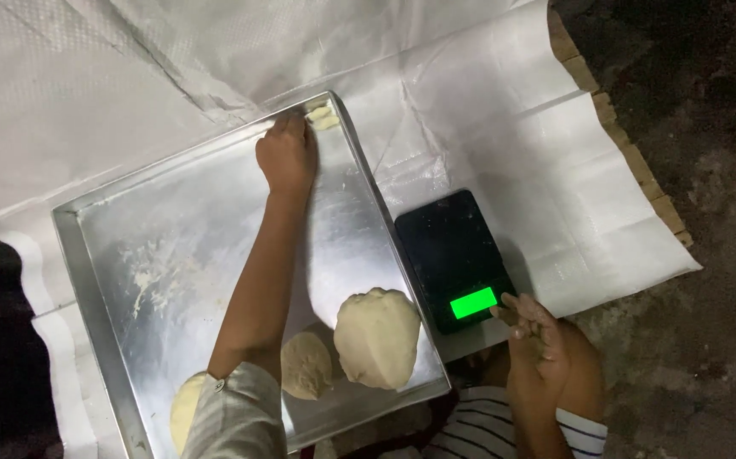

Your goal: Weighing small pieces of dough on a digital scale and flattening larger dough balls on a metal tray.

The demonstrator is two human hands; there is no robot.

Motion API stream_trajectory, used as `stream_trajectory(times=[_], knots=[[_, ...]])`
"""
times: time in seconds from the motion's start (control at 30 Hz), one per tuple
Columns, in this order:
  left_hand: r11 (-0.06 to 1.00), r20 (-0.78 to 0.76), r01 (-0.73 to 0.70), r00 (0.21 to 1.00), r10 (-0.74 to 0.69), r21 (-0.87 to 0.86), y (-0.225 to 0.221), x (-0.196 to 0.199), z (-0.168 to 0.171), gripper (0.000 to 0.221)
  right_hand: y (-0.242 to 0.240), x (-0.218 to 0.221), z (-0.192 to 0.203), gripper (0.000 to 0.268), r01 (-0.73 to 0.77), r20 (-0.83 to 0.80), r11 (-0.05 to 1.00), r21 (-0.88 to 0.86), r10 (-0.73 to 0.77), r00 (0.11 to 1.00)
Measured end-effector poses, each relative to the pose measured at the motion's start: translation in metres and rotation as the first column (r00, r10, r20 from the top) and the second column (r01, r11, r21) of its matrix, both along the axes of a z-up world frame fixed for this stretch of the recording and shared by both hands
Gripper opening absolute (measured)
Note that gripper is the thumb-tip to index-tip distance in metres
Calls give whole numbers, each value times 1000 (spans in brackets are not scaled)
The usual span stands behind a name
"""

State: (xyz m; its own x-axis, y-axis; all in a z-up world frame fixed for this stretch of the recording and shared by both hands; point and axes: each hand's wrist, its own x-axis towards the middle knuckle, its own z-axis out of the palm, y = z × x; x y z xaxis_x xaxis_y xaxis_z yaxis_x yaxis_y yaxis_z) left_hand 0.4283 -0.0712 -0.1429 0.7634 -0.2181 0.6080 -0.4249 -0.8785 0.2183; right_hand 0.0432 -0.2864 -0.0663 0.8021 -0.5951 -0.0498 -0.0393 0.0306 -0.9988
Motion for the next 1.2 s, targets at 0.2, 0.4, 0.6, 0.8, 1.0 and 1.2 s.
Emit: stream_trajectory(times=[0.2,0.4,0.6,0.8,1.0,1.2], knots=[[999,-75,-37,997,36,-6,-8,6,-1,6,1,6,8,45,15,-51,1000,-1,-15,999],[984,-232,-129,968,97,-126,-7,7,-2,11,-2,1,-12,41,10,75,999,-32,-8,997],[965,-234,-134,969,79,-226,12,-19,22,19,0,7,-7,41,14,36,999,-42,-13,999],[973,-326,71,935,-141,-218,66,-119,75,3,14,9,7,46,-10,-13,942,-335,6,1000],[912,-443,-7,876,-192,-409,104,-269,114,8,15,3,-7,28,50,-10,829,-556,-66,998],[889,-608,-208,788,-94,-408,141,-386,96,14,38,-3,-4,19,-125,-39,936,-329,118,992]])
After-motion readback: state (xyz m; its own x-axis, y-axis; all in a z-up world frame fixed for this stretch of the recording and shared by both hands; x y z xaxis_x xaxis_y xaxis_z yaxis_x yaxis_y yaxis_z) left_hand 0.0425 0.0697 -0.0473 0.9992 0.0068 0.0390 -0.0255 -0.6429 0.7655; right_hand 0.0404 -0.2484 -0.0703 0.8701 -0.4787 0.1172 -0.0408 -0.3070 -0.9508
